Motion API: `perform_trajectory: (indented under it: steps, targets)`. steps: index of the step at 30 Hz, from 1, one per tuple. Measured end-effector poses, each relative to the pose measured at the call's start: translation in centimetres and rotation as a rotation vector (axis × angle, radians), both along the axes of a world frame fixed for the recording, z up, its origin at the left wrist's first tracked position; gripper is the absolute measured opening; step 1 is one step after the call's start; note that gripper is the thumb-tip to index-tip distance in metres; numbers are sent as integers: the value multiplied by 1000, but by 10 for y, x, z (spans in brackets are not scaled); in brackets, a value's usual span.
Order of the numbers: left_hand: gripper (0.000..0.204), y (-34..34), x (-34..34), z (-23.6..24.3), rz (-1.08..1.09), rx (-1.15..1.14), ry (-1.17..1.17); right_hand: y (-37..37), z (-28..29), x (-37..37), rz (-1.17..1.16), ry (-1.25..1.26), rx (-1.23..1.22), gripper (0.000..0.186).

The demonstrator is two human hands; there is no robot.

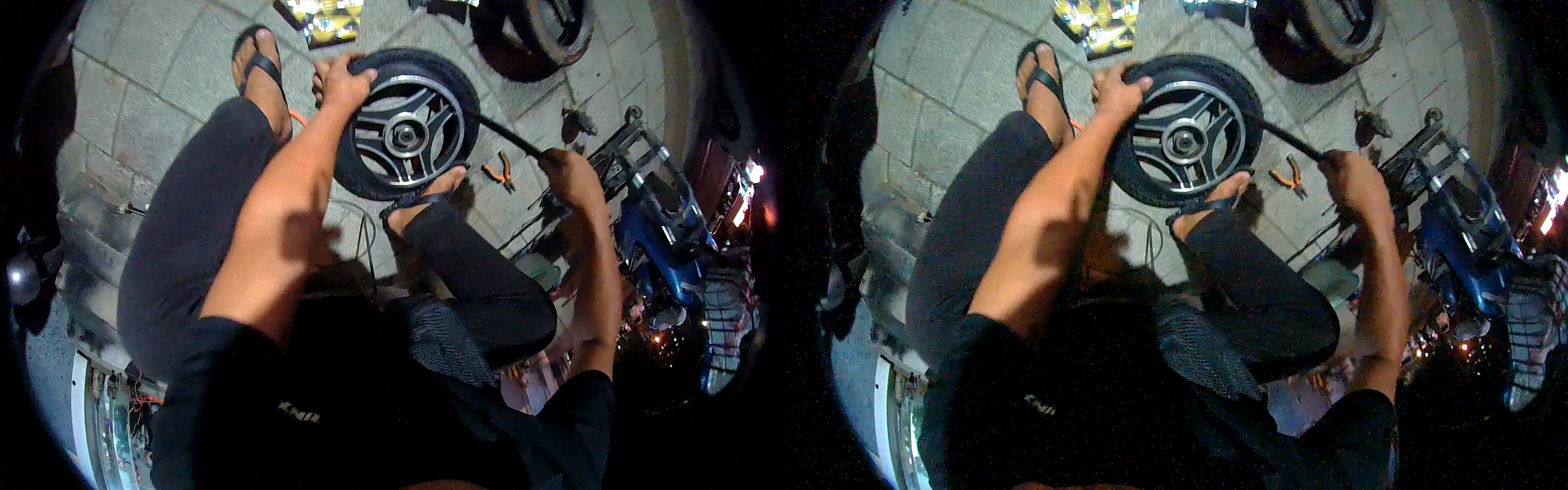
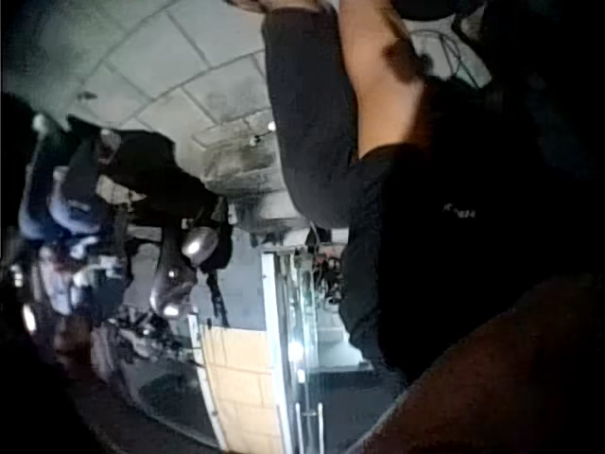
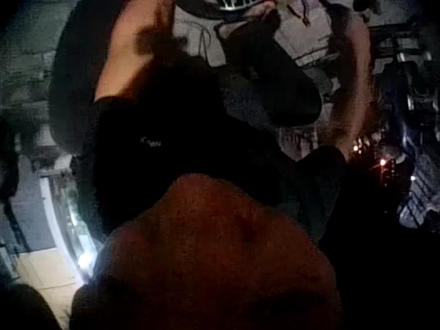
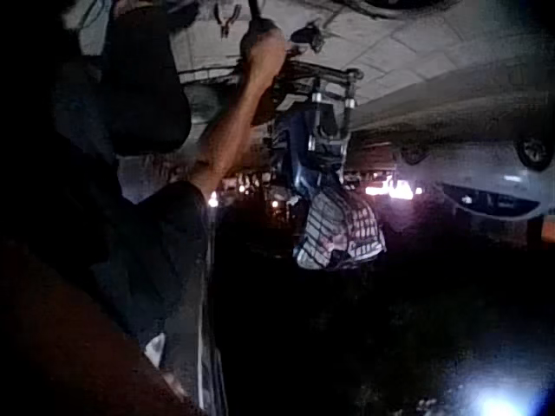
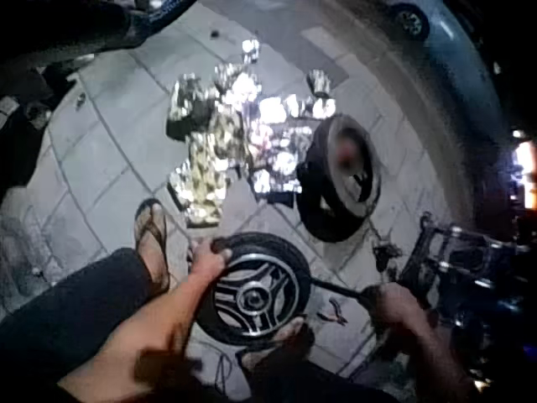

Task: The person sits on the ground and uses a tire lever to pry the tire bead onto the rim. They then connect an air hose to the valve stem to inflate the tire and check the pressure with a gauge.

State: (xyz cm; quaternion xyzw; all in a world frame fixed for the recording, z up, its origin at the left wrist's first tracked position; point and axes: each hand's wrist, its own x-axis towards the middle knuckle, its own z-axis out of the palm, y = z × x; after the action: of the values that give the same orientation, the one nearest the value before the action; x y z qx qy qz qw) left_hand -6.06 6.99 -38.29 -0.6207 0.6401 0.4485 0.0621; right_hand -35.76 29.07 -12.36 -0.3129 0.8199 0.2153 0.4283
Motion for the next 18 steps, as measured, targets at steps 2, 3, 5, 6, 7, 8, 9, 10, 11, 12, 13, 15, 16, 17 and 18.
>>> perform_trajectory:
  steps: [2,3,5,6,7,8,9,10,11,12,13,15,16,17,18]
  targets:
    - [56,1,2,-6,-28,-8,46,6,5,-1,157,72,-2,31]
    - [57,-4,12,-17,-51,12,82,-13,26,15,196,94,12,35]
    - [58,-16,20,-31,-90,14,195,-17,42,34,81,110,-5,41]
    - [58,-8,19,-29,-68,-24,218,-11,47,40,98,148,-5,45]
    - [58,-5,22,-30,-67,-48,255,0,49,54,114,166,6,49]
    - [58,-5,23,-33,-65,-71,291,3,53,66,98,202,-97,51]
    - [58,-4,25,-35,-61,-94,325,3,49,75,75,175,-129,50]
    - [59,-5,20,-23,-74,-126,249,5,44,88,41,150,-157,50]
    - [59,-14,19,-14,-78,-51,279,0,38,97,11,131,-199,49]
    - [60,-22,19,-6,-80,24,307,-5,30,106,-18,61,-211,50]
    - [60,-22,19,-2,-85,108,339,-3,13,116,42,73,-173,51]
    - [61,-20,21,-33,-74,130,391,2,-17,128,80,11,-183,50]
    - [61,-18,22,-39,-69,134,386,5,-30,130,102,-3,-201,49]
    - [61,-18,22,-41,-62,136,380,8,-42,133,125,-18,-220,49]
    - [62,-19,21,-44,-96,110,372,11,-52,133,148,-32,-240,49]
